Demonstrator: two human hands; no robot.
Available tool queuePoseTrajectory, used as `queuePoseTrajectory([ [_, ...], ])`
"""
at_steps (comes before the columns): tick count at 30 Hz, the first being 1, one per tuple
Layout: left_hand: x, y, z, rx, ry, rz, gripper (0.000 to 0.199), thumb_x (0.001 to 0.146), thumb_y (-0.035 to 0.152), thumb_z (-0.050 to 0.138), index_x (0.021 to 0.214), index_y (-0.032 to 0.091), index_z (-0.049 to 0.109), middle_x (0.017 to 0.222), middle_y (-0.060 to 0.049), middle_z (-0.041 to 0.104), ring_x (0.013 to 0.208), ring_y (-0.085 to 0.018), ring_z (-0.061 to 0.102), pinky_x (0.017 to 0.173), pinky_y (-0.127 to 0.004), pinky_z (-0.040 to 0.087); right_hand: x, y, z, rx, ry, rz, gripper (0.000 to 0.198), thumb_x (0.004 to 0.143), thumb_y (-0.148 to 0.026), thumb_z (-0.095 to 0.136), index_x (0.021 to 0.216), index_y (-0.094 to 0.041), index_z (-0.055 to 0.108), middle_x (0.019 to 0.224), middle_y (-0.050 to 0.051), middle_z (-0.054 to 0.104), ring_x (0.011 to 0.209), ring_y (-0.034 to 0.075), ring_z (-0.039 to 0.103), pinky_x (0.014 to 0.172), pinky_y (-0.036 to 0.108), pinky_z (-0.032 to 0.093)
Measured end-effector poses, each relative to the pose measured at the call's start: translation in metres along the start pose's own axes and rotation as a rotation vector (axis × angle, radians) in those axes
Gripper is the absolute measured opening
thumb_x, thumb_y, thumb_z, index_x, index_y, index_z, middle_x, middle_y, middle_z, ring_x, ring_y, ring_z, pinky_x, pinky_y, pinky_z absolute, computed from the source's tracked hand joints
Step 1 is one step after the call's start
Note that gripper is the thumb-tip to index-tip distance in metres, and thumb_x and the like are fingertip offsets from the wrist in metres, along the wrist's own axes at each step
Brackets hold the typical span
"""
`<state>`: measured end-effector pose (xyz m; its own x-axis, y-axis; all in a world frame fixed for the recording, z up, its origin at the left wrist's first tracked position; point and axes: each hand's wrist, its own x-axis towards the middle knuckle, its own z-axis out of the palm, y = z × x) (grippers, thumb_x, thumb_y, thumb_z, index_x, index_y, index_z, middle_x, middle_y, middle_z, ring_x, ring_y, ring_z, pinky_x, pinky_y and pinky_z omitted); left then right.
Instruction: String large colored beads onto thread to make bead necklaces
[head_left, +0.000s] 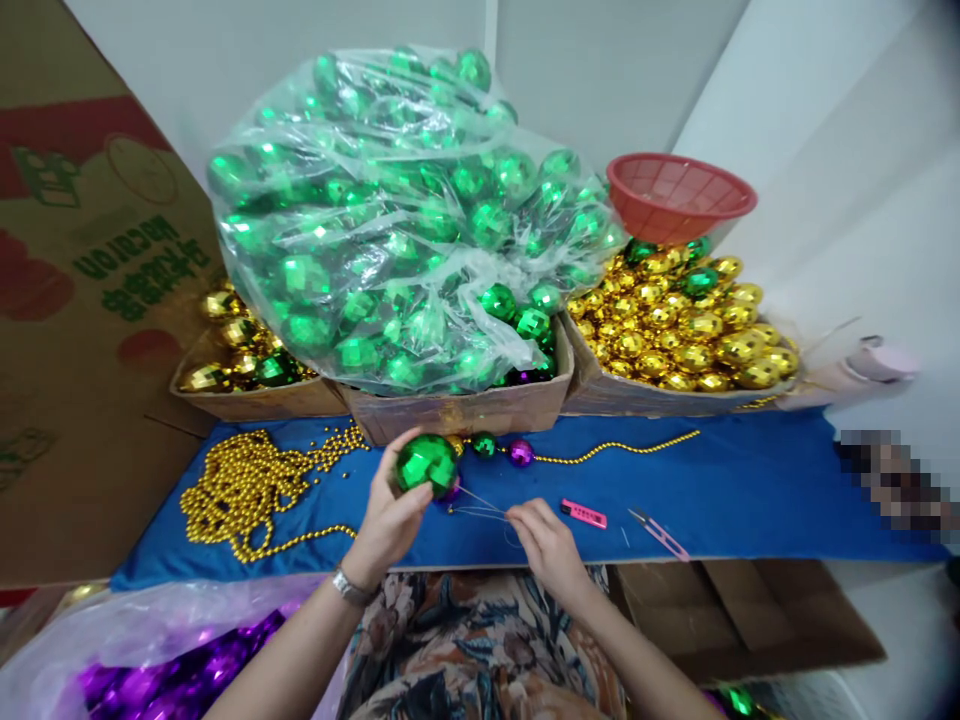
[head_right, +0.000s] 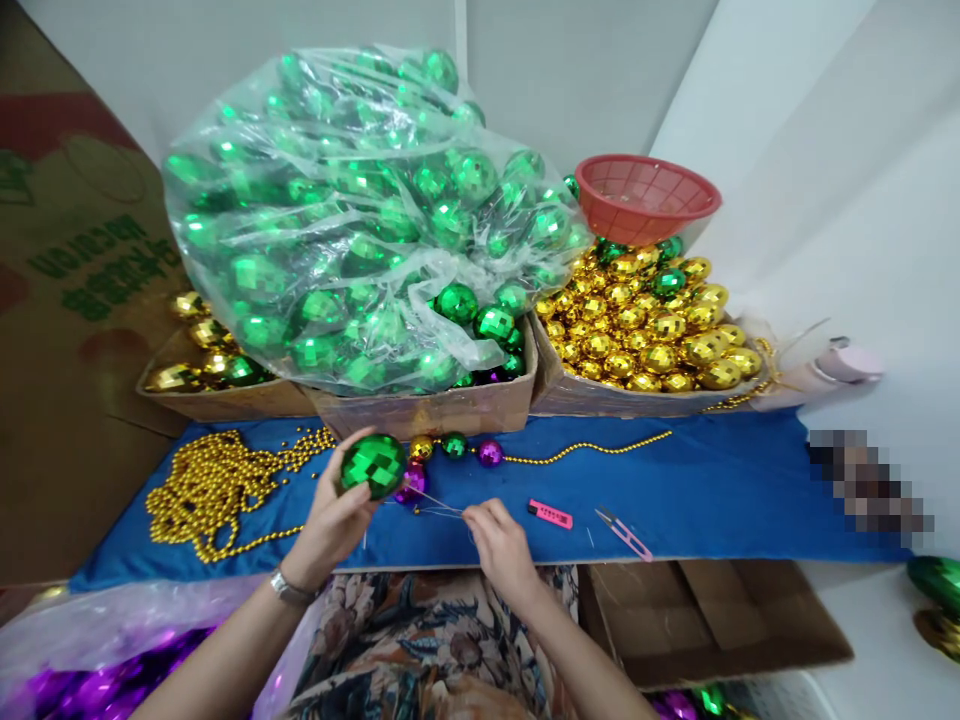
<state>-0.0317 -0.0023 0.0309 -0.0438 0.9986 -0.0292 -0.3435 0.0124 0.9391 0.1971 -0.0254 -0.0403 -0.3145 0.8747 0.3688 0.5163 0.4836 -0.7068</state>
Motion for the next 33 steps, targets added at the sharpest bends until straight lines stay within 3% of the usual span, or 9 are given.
queuePoseTrajectory([
  [2, 0.006, 0.005, -0.014, 0.274, 0.077, 0.123, 0.079, 0.064, 0.035, 0.081, 0.133, 0.025, 0.044, 0.118, -0.009, 0.059, 0.104, -0.026, 0.061, 0.090, -0.039, 0.050, 0.001, 0.004, -0.009, -0.051, 0.036, -0.003, 0.022, 0.097, -0.016, 0.042, 0.105, -0.020, 0.062, 0.093, 0.007, 0.060, 0.085, 0.017, 0.062, 0.075, 0.027, 0.052],
  [5, 0.011, 0.004, -0.029, 0.726, 0.073, 0.294, 0.079, 0.062, 0.032, 0.083, 0.131, 0.024, 0.047, 0.127, -0.010, 0.054, 0.115, -0.028, 0.055, 0.100, -0.043, 0.044, 0.009, -0.005, -0.025, -0.119, 0.061, -0.046, 0.023, 0.097, -0.014, 0.043, 0.111, -0.019, 0.061, 0.093, 0.007, 0.058, 0.085, 0.017, 0.059, 0.075, 0.029, 0.051],
  [8, 0.012, -0.001, -0.033, 0.944, 0.045, 0.464, 0.074, 0.066, 0.033, 0.081, 0.131, 0.023, 0.048, 0.128, -0.011, 0.053, 0.120, -0.029, 0.050, 0.104, -0.047, 0.040, 0.017, -0.021, -0.036, -0.197, 0.052, -0.112, 0.025, 0.095, -0.012, 0.044, 0.113, -0.018, 0.061, 0.090, 0.007, 0.055, 0.080, 0.017, 0.056, 0.072, 0.028, 0.049],
  [13, 0.009, -0.004, -0.031, 1.040, 0.027, 0.585, 0.070, 0.069, 0.031, 0.079, 0.131, 0.022, 0.048, 0.128, -0.011, 0.053, 0.122, -0.028, 0.048, 0.104, -0.046, 0.041, 0.025, -0.028, -0.039, -0.307, 0.018, -0.195, 0.027, 0.094, -0.008, 0.043, 0.112, -0.016, 0.061, 0.087, 0.007, 0.053, 0.078, 0.017, 0.052, 0.071, 0.028, 0.047],
  [33, 0.007, -0.004, -0.037, 1.140, -0.007, 0.596, 0.066, 0.075, 0.026, 0.073, 0.135, 0.025, 0.046, 0.133, -0.011, 0.049, 0.123, -0.028, 0.048, 0.104, -0.047, 0.041, 0.029, -0.029, -0.042, -0.414, 0.010, -0.258, 0.026, 0.093, -0.006, 0.042, 0.107, -0.014, 0.062, 0.084, 0.007, 0.051, 0.076, 0.016, 0.050, 0.068, 0.026, 0.046],
])
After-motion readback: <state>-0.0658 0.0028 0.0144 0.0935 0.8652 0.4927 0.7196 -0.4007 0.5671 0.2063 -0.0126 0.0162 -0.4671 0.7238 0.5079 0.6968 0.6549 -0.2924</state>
